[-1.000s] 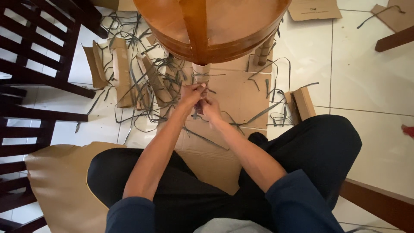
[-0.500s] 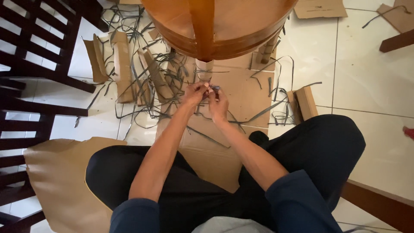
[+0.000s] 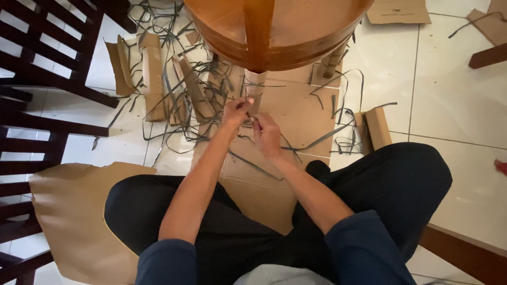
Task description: Unwrapping protective cardboard and tape from a wooden chair leg
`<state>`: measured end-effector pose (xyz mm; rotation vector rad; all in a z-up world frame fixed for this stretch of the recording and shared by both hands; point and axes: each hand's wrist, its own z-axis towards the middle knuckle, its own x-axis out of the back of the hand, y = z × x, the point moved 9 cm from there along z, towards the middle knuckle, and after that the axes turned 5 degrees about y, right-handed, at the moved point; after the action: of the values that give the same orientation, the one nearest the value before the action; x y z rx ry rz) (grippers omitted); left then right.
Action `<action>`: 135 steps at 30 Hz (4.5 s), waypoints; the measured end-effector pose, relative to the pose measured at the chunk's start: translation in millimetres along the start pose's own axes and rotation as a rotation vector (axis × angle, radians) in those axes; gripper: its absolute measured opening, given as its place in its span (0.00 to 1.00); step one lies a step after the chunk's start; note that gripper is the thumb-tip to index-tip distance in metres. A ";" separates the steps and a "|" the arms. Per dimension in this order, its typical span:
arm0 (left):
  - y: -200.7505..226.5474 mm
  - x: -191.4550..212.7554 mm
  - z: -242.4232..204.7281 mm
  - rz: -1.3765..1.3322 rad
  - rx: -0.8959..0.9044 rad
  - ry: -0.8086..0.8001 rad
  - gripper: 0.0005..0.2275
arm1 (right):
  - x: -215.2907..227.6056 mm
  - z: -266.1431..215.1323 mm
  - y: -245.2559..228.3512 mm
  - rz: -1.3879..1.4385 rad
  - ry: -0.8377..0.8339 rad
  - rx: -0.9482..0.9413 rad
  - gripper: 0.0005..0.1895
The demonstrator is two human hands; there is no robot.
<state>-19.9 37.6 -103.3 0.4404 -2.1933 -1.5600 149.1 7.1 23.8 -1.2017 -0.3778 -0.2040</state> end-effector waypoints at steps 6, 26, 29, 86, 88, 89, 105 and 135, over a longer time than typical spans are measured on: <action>37.7 -4.1 -32.6 -0.044 0.024 -0.001 0.12 | 14.0 24.4 -3.2 0.135 0.110 -0.052 0.06; 23.4 -1.6 -43.6 0.187 0.281 0.126 0.20 | -19.5 35.5 93.9 0.221 0.158 -0.407 0.05; -21.6 -11.2 -10.5 0.108 0.289 0.131 0.11 | -61.3 17.1 149.2 0.463 0.026 -0.637 0.10; 127.2 -8.4 -57.5 0.576 -0.340 0.212 0.05 | -8.1 61.0 129.3 0.647 0.190 -0.805 0.12; 133.6 -5.9 -64.1 0.571 -0.321 0.205 0.06 | -3.1 60.8 116.8 0.624 0.186 -0.792 0.12; 137.5 -5.3 -66.1 0.563 -0.305 0.198 0.08 | 0.3 63.3 109.8 0.602 0.185 -0.775 0.12; 12.1 -16.0 -21.3 0.263 0.085 0.329 0.11 | -67.4 -20.9 149.8 0.753 0.101 -1.127 0.08; 20.4 -18.9 -22.5 0.125 0.011 0.144 0.10 | 8.3 46.1 54.7 0.189 0.183 -0.273 0.03</action>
<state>7.3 34.8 -80.3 0.3986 -2.0793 -1.4067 167.8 69.9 -6.1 -1.4663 -0.0761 -0.2038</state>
